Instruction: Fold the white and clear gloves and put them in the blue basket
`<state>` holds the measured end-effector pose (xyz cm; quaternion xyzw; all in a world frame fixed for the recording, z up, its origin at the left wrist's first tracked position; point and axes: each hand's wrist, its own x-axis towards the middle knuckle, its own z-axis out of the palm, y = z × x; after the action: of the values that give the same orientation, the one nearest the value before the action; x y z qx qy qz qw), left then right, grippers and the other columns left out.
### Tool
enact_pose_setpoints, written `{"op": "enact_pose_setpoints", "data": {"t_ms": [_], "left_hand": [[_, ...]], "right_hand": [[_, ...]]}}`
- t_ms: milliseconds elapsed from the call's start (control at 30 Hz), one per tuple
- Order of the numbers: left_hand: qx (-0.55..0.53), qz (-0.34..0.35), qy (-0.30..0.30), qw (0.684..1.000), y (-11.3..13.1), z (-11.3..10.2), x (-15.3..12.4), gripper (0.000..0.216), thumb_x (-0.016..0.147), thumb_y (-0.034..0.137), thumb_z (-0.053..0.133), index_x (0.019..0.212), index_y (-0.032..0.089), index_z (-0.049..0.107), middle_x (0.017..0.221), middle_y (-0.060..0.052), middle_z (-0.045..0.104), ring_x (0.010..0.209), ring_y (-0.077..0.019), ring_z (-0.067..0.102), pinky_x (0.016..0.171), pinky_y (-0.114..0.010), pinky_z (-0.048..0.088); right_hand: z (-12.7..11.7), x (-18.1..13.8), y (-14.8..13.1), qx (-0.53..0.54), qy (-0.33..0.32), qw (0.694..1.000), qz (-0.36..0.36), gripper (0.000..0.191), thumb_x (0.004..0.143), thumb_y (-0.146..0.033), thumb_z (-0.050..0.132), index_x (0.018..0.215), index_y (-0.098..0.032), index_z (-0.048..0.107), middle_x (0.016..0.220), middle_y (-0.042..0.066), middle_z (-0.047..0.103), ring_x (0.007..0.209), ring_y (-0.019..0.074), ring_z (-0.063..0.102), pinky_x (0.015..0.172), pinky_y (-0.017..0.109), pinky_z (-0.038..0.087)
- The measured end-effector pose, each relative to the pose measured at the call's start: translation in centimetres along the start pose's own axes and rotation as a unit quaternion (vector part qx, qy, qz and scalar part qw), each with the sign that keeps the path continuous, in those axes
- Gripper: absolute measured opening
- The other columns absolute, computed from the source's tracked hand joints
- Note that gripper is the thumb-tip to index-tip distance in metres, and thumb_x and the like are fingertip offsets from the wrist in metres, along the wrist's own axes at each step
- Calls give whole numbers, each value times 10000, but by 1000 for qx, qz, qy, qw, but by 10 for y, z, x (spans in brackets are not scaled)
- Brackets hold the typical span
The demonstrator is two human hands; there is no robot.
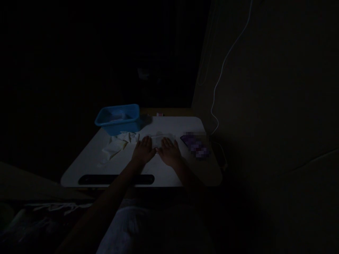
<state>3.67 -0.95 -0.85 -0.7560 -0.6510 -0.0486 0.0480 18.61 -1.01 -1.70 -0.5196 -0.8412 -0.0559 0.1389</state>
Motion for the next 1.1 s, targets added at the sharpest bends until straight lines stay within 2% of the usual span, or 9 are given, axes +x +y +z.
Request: {"op": "enact_pose_setpoints", "data": {"t_ms": [333,467,667,800,867,967,1100], "left_hand": [[5,3,12,1000,0,2,0,656,861,462,255,1346,21,292,1419,-174,284,1322,-262,240,1068,-426,211],[-8,0,19,1000,0,1,0,655,855,462,280,1342,24,302,1415,-173,297,1318,-262,251,1067,-421,223],[-33,-38,87,995,-2,2,-1,618,865,439,288,1265,-18,400,1344,-219,396,1277,-282,326,1055,-389,252],[-56,9,130,990,-4,4,-1,567,886,395,269,1301,19,360,1369,-199,369,1297,-269,295,1038,-406,279],[-58,69,121,989,-4,4,-2,526,900,363,237,1323,69,343,1397,-156,343,1311,-242,273,1036,-399,283],[-47,130,75,988,-4,6,-1,498,909,339,195,1335,125,338,1411,-99,336,1316,-200,267,1046,-384,272],[-25,110,30,993,-3,6,0,514,897,341,211,1346,115,320,1411,-107,328,1312,-201,277,1056,-416,248]], "right_hand": [[-1,4,-5,-2,-6,989,147,642,905,-452,192,1314,19,347,1397,226,299,1314,282,248,1050,455,173],[0,4,-4,-5,-2,989,150,652,901,-460,185,1321,15,341,1402,221,292,1319,279,237,1053,440,172],[0,4,-3,-5,-15,988,153,661,899,-466,174,1330,11,325,1414,212,266,1324,275,226,1059,439,160],[0,5,-3,-5,-22,988,156,660,897,-471,169,1326,0,340,1414,207,271,1324,271,232,1053,441,175],[1,5,-3,-8,-11,988,152,655,898,-467,163,1324,-4,346,1409,206,285,1321,270,239,1051,441,179],[2,5,-3,-11,2,989,147,649,901,-460,165,1319,-1,354,1401,209,301,1313,271,256,1048,441,189],[4,4,-3,-12,10,989,145,646,901,-457,184,1312,10,361,1391,221,315,1305,277,271,1041,447,200]]}}
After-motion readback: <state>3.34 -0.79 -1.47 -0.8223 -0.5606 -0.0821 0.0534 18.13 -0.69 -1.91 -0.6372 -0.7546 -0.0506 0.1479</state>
